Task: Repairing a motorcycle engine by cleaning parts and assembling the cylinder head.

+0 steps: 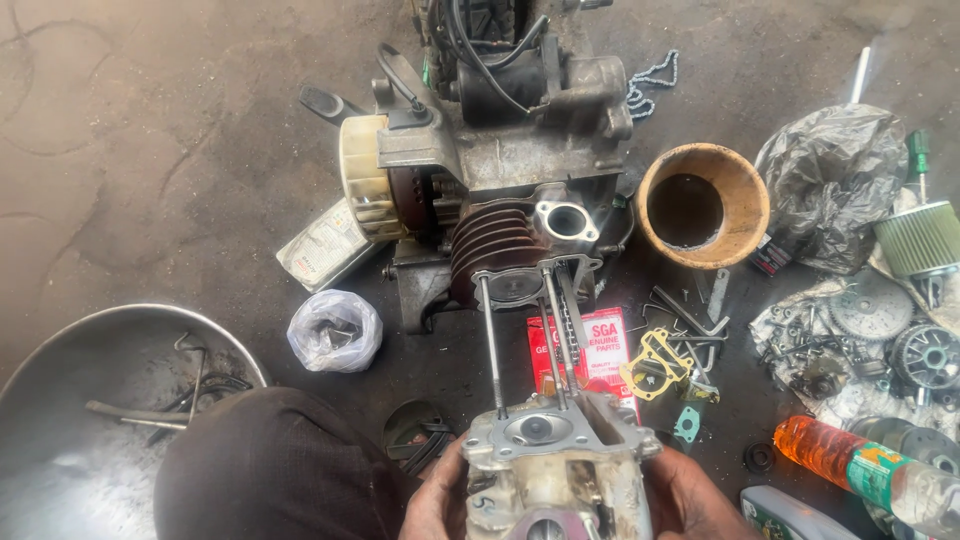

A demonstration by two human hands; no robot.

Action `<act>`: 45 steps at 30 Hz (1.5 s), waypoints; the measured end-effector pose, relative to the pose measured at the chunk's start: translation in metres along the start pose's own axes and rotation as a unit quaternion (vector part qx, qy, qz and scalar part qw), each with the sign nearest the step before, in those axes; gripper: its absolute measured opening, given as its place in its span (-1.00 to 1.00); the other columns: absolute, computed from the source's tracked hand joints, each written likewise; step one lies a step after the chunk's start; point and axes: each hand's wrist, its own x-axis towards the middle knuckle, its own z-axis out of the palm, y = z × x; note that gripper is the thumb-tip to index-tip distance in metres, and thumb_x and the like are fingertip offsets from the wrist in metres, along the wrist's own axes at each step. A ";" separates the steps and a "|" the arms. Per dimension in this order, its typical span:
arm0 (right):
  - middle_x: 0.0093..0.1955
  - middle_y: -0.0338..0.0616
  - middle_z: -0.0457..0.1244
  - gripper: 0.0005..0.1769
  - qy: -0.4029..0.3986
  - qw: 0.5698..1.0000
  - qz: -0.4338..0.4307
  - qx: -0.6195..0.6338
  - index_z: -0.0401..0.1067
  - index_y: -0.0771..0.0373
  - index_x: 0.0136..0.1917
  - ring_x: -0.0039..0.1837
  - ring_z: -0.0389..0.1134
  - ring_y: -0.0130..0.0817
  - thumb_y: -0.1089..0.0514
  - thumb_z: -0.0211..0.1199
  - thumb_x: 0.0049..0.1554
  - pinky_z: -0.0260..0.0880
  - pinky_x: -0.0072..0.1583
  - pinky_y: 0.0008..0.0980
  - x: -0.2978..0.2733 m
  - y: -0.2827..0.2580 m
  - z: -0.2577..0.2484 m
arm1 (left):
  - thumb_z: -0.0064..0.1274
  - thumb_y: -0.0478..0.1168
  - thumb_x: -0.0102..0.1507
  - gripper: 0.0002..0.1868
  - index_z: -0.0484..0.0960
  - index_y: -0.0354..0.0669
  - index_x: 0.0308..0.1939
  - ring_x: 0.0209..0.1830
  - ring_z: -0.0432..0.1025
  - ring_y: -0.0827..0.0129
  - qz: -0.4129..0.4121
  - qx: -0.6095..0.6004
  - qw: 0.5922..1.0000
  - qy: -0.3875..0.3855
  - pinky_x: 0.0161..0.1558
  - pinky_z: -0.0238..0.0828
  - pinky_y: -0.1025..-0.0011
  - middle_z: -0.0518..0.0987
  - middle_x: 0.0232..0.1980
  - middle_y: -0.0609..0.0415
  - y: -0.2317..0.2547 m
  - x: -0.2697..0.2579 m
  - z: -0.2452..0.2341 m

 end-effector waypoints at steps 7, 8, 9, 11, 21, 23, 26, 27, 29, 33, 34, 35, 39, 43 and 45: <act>0.54 0.25 0.04 0.50 -0.075 0.994 -0.069 -0.045 -0.15 0.42 0.63 0.59 0.14 0.01 -0.42 0.51 -0.24 0.00 0.56 0.02 -0.006 -0.012 0.010 | 0.52 -0.12 -0.09 0.19 0.13 -0.46 0.46 0.42 0.36 -0.12 -0.003 0.025 1.000 -0.007 0.46 0.21 -0.08 0.39 0.39 -0.43 -0.013 0.009 -0.018; 0.54 0.25 0.05 0.49 -0.079 0.993 -0.076 -0.054 -0.15 0.43 0.62 0.58 0.13 0.01 -0.44 0.49 -0.22 0.00 0.57 -0.02 -0.006 -0.014 0.010 | 0.51 -0.11 -0.10 0.16 0.18 -0.45 0.44 0.37 0.39 -0.11 -0.024 0.015 0.999 0.021 0.42 0.27 -0.09 0.42 0.35 -0.41 -0.014 0.011 -0.017; 0.53 0.25 0.05 0.48 -0.084 0.991 -0.082 -0.062 -0.16 0.45 0.61 0.57 0.12 0.01 -0.46 0.47 -0.21 0.00 0.57 -0.05 -0.005 -0.016 0.011 | 0.49 -0.10 -0.10 0.12 0.22 -0.45 0.41 0.32 0.42 -0.11 -0.045 0.006 0.998 0.050 0.38 0.32 -0.10 0.44 0.30 -0.40 -0.014 0.011 -0.018; 0.52 0.26 0.08 0.44 -0.069 0.991 -0.083 -0.077 -0.14 0.45 0.59 0.53 0.15 0.01 -0.44 0.46 -0.19 0.04 0.53 -0.08 -0.010 -0.019 0.017 | 0.47 -0.09 -0.11 0.09 0.26 -0.44 0.39 0.27 0.45 -0.11 -0.064 -0.004 0.995 0.078 0.33 0.38 -0.11 0.47 0.25 -0.38 -0.013 0.014 -0.016; 0.52 0.16 0.19 0.27 -0.138 0.989 -0.052 0.032 -0.14 0.24 0.59 0.46 0.29 -0.08 -0.54 0.30 -0.05 0.32 0.38 -0.06 -0.046 -0.057 0.084 | 0.49 0.23 -0.23 0.30 0.27 -0.51 0.37 0.25 0.54 0.03 -0.039 0.243 0.968 0.053 0.35 0.41 0.12 0.57 0.14 -0.34 0.041 -0.002 0.026; 0.50 0.14 0.21 0.21 -0.142 0.987 -0.049 0.055 -0.14 0.20 0.61 0.44 0.31 -0.09 -0.50 0.29 0.01 0.36 0.36 -0.06 -0.048 -0.056 0.088 | 0.46 0.29 -0.25 0.33 0.27 -0.51 0.36 0.24 0.54 0.01 -0.046 0.250 0.965 0.059 0.34 0.41 0.10 0.57 0.14 -0.34 0.050 -0.005 0.039; 0.44 0.11 0.25 0.10 -0.146 0.984 -0.040 0.096 -0.13 0.13 0.61 0.38 0.37 -0.11 -0.44 0.27 0.09 0.45 0.29 -0.08 -0.048 -0.056 0.095 | 0.41 0.38 -0.31 0.39 0.27 -0.48 0.36 0.22 0.56 0.02 -0.066 0.249 0.964 0.068 0.29 0.46 0.09 0.58 0.13 -0.32 0.070 -0.014 0.061; 0.40 0.10 0.27 0.05 -0.145 0.982 -0.039 0.112 -0.11 0.09 0.61 0.33 0.40 -0.13 -0.41 0.26 0.10 0.51 0.25 -0.10 -0.048 -0.059 0.096 | 0.39 0.42 -0.34 0.43 0.25 -0.45 0.38 0.21 0.59 0.05 -0.079 0.241 0.965 0.065 0.25 0.51 0.10 0.58 0.13 -0.30 0.077 -0.014 0.071; 0.35 0.05 0.29 0.04 -0.134 0.984 -0.033 0.109 -0.08 0.06 0.59 0.27 0.42 -0.19 -0.40 0.26 0.07 0.54 0.16 -0.18 -0.047 -0.062 0.096 | 0.37 0.42 -0.34 0.42 0.26 -0.44 0.38 0.12 0.60 0.06 -0.096 0.235 0.965 0.062 0.13 0.56 0.12 0.59 0.08 -0.29 0.083 -0.012 0.079; 0.16 -0.04 0.33 0.05 -0.097 0.990 -0.008 0.097 0.02 -0.03 0.58 0.05 0.43 -0.32 -0.43 0.25 -0.03 0.56 -0.09 -0.35 -0.048 -0.064 0.100 | 0.36 0.42 -0.30 0.35 0.31 -0.35 0.38 -0.16 0.63 0.12 -0.155 0.238 0.956 0.071 -0.22 0.67 0.24 0.65 -0.04 -0.24 0.099 -0.016 0.096; 0.16 -0.04 0.33 0.05 -0.096 0.991 -0.009 0.098 0.02 -0.03 0.58 0.05 0.43 -0.32 -0.43 0.25 -0.03 0.56 -0.09 -0.35 -0.050 -0.067 0.104 | 0.36 0.42 -0.30 0.35 0.31 -0.35 0.38 -0.16 0.63 0.12 -0.155 0.239 0.956 0.070 -0.22 0.67 0.24 0.65 -0.04 -0.24 0.102 -0.019 0.101; 0.10 -0.05 0.34 0.06 -0.072 0.995 0.008 0.075 0.04 -0.07 0.57 0.01 0.44 -0.33 -0.49 0.22 -0.07 0.56 -0.13 -0.35 -0.052 -0.071 0.108 | 0.36 0.38 -0.26 0.29 0.31 -0.27 0.39 -0.18 0.62 0.20 -0.164 0.233 0.957 0.061 -0.24 0.66 0.29 0.65 -0.05 -0.17 0.107 -0.021 0.105; 0.04 -0.08 0.34 0.08 -0.015 0.999 0.044 0.004 0.09 -0.11 0.51 -0.05 0.43 -0.33 -0.61 0.13 -0.15 0.52 -0.20 -0.36 -0.058 -0.073 0.111 | 0.37 0.22 -0.08 0.03 0.38 -0.16 0.36 -0.21 0.57 0.34 -0.186 0.205 0.960 0.037 -0.24 0.62 0.35 0.63 -0.06 -0.05 0.112 -0.026 0.114; 0.08 -0.14 0.37 0.03 -0.006 0.998 0.049 -0.047 0.23 -0.05 0.43 -0.02 0.40 -0.28 -0.64 0.04 -0.14 0.50 -0.22 -0.30 -0.045 -0.078 0.092 | 0.36 0.17 0.00 -0.08 0.44 -0.15 0.34 -0.24 0.56 0.35 -0.203 0.198 0.958 0.043 -0.25 0.63 0.35 0.62 -0.08 -0.02 0.115 -0.030 0.119; 0.09 -0.10 0.35 -0.03 0.050 0.996 0.027 -0.065 0.35 0.20 0.30 0.06 0.37 -0.18 -0.61 -0.02 0.00 0.50 -0.18 -0.15 -0.030 -0.080 0.074 | 0.36 0.15 0.00 -0.09 0.45 -0.16 0.35 -0.28 0.56 0.34 -0.199 0.189 0.960 0.055 -0.28 0.63 0.37 0.64 -0.09 -0.01 0.113 -0.030 0.118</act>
